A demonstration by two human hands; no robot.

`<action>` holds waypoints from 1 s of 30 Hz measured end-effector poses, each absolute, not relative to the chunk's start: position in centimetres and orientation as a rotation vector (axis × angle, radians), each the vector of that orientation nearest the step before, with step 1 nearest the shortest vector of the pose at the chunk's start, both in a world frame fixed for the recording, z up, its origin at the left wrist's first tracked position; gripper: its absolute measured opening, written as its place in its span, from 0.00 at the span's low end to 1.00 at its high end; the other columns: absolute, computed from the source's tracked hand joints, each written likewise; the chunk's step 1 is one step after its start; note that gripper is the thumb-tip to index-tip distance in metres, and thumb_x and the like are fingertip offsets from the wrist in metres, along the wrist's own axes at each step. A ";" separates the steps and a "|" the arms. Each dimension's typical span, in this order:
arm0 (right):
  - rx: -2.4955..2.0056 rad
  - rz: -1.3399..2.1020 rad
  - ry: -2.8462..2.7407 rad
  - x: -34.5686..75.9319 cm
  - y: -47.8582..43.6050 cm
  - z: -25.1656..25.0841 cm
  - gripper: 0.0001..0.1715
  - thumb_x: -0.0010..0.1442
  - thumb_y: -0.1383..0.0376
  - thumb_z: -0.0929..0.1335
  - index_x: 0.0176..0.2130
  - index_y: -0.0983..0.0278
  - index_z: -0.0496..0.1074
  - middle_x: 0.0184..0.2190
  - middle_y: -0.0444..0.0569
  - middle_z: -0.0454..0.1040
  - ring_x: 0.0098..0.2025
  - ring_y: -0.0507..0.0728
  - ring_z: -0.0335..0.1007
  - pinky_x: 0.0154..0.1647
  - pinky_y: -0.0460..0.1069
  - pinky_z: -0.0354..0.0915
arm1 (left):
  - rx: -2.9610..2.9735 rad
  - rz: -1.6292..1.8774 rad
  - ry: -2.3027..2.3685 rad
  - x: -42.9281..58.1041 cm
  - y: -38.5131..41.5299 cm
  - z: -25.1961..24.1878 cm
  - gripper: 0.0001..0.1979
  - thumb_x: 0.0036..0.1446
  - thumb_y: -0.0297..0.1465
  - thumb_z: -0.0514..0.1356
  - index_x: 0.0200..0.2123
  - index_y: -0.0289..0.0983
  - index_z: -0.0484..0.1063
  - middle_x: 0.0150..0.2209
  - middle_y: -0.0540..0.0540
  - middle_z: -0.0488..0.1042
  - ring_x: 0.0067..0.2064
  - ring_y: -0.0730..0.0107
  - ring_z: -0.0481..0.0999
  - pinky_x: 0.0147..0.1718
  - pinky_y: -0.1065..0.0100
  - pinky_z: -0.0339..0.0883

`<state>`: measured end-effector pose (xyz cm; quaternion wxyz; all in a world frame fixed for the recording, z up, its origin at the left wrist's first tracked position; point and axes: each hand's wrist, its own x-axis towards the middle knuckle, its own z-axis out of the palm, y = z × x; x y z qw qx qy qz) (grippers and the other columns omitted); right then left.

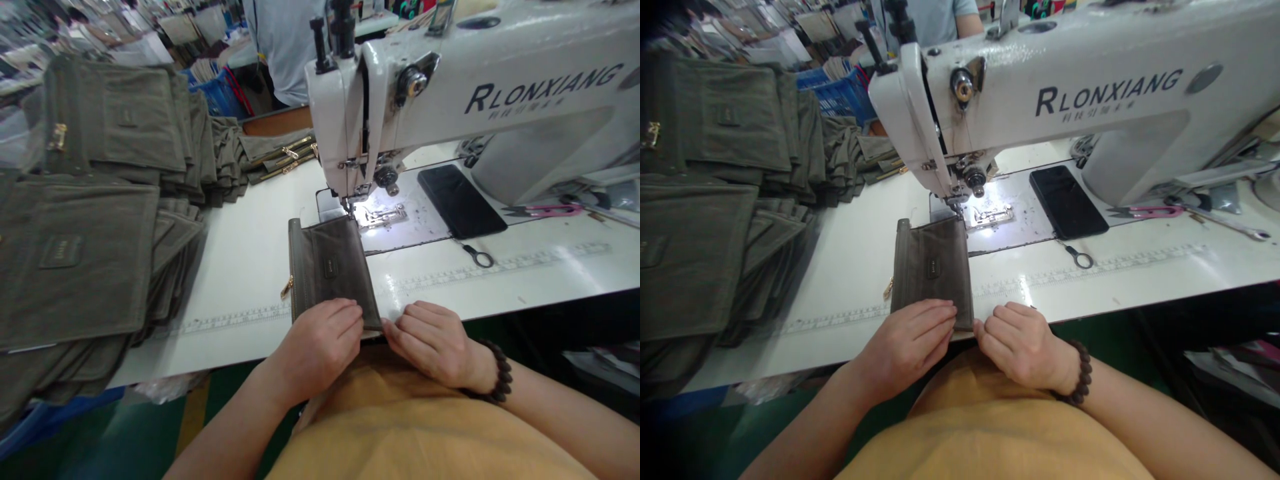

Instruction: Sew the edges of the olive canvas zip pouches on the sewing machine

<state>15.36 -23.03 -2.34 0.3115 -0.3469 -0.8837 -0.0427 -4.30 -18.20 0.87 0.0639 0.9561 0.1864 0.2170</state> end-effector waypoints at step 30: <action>-0.855 -0.069 -2.353 16.0 -21.8 0.4 0.05 0.53 0.77 0.63 0.33 0.71 0.66 0.21 0.46 0.64 0.24 0.51 0.56 0.23 0.49 0.50 | 2.983 0.791 0.701 -3.8 -19.1 1.5 0.13 0.58 0.22 0.47 0.38 0.28 0.71 0.40 0.39 0.74 0.43 0.61 0.73 0.43 0.61 0.70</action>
